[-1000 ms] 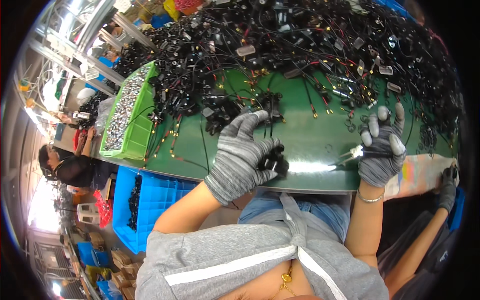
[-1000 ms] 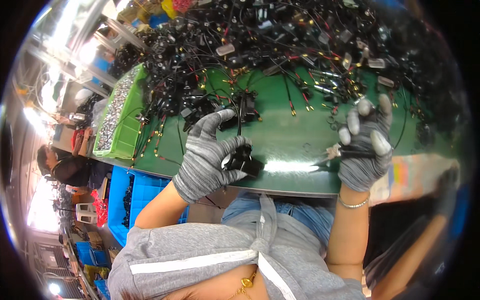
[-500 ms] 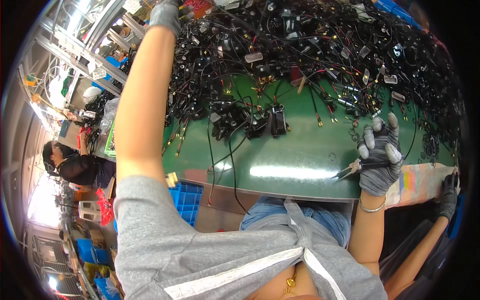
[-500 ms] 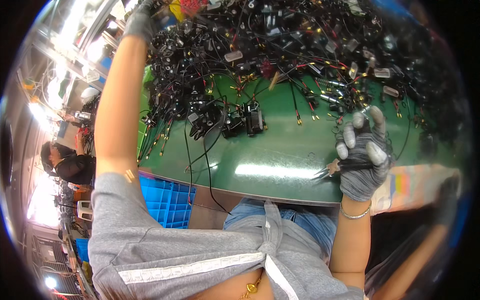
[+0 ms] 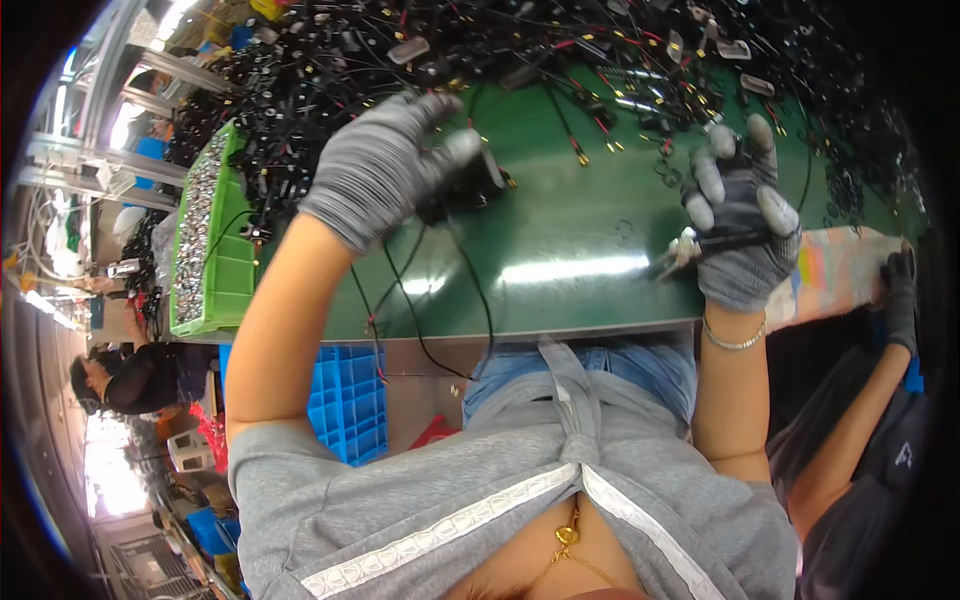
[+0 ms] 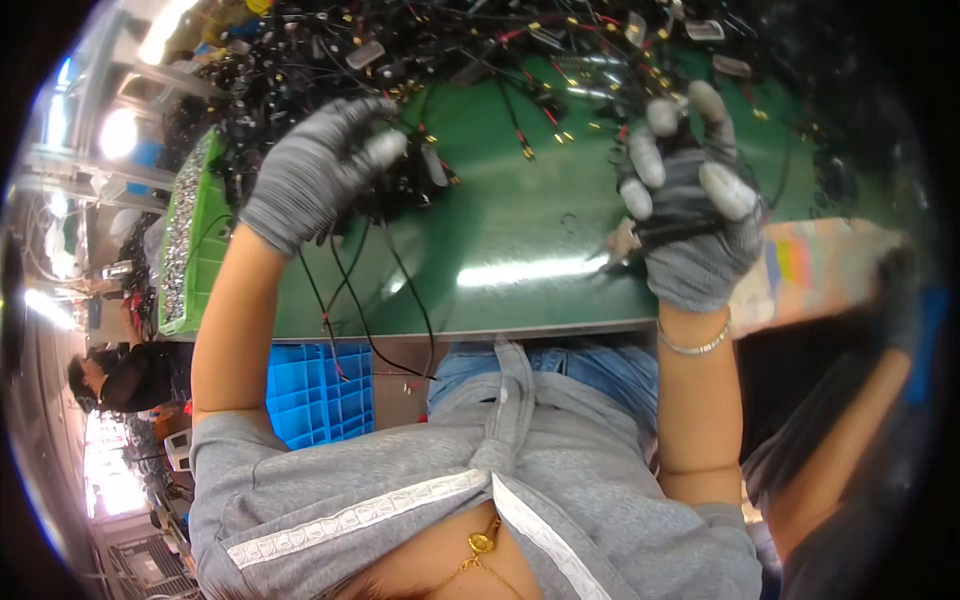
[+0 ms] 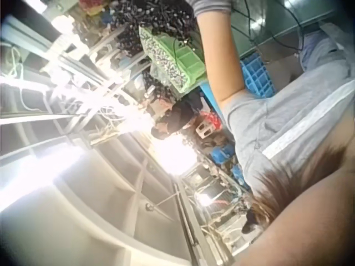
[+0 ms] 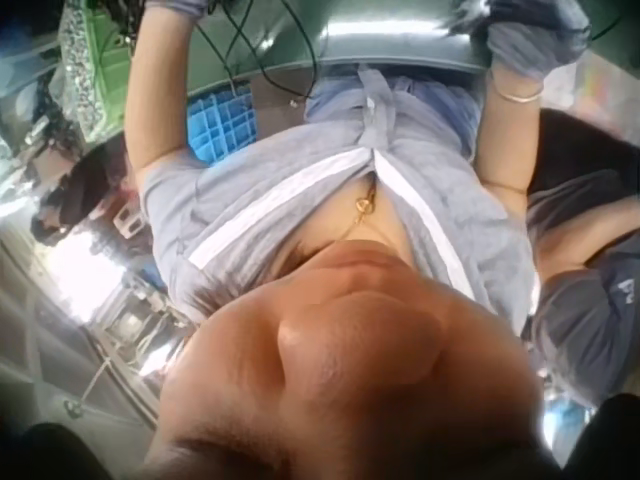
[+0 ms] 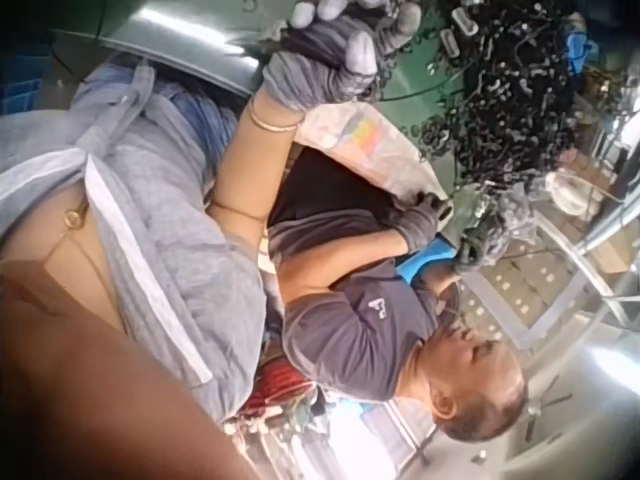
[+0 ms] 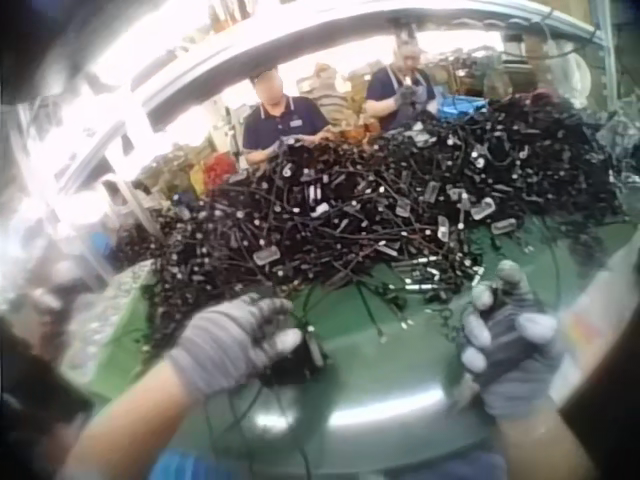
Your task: The person assembles components by inserting metal pins and springs into black housings and securing them with retaining rings using pliers, and moves wire assemblies across the workbench by hand.
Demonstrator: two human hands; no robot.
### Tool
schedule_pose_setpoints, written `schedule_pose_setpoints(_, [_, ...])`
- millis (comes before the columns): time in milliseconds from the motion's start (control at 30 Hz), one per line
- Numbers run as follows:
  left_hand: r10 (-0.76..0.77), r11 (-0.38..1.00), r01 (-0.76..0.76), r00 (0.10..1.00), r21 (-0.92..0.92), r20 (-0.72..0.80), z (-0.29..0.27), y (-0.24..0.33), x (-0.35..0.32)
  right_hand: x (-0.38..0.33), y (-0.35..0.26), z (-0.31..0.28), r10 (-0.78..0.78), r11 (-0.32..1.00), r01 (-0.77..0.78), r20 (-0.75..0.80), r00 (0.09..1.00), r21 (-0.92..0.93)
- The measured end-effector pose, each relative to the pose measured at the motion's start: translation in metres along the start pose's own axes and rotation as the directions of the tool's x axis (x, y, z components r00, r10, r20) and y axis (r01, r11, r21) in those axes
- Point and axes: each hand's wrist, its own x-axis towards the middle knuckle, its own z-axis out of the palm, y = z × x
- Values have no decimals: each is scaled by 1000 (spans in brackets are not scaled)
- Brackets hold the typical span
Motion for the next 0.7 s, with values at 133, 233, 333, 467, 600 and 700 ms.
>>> schedule_pose_setpoints(133, [-274, 874, 173, 947, 454, 166, 24, 40, 14, 10, -15, -7, -6, 997, 6, -4, 1000, 71])
schedule_pose_setpoints(233, [-383, 832, 227, 895, 506, 229, 34, 35, 24, 20, -35, 6, 9, 997, -5, 44, 999, -76])
schedule_pose_setpoints(333, [-257, 872, 132, 943, 471, 210, 35, 29, 20, 36, -53, 29, -54, 855, 29, -32, 998, -518])
schedule_pose_setpoints(467, [92, 899, -43, 991, 436, -92, 44, 15, -5, 69, -54, 22, -84, 160, -107, -122, 989, -981])
schedule_pose_setpoints(600, [58, 970, -124, 952, -208, -301, 42, 31, -29, 100, -24, -24, 160, -702, 135, 30, 987, -699])
schedule_pose_setpoints(700, [-153, 147, -315, 929, -938, -336, 55, 55, -50, 124, 5, -24, 305, -809, 116, -243, 921, -576])
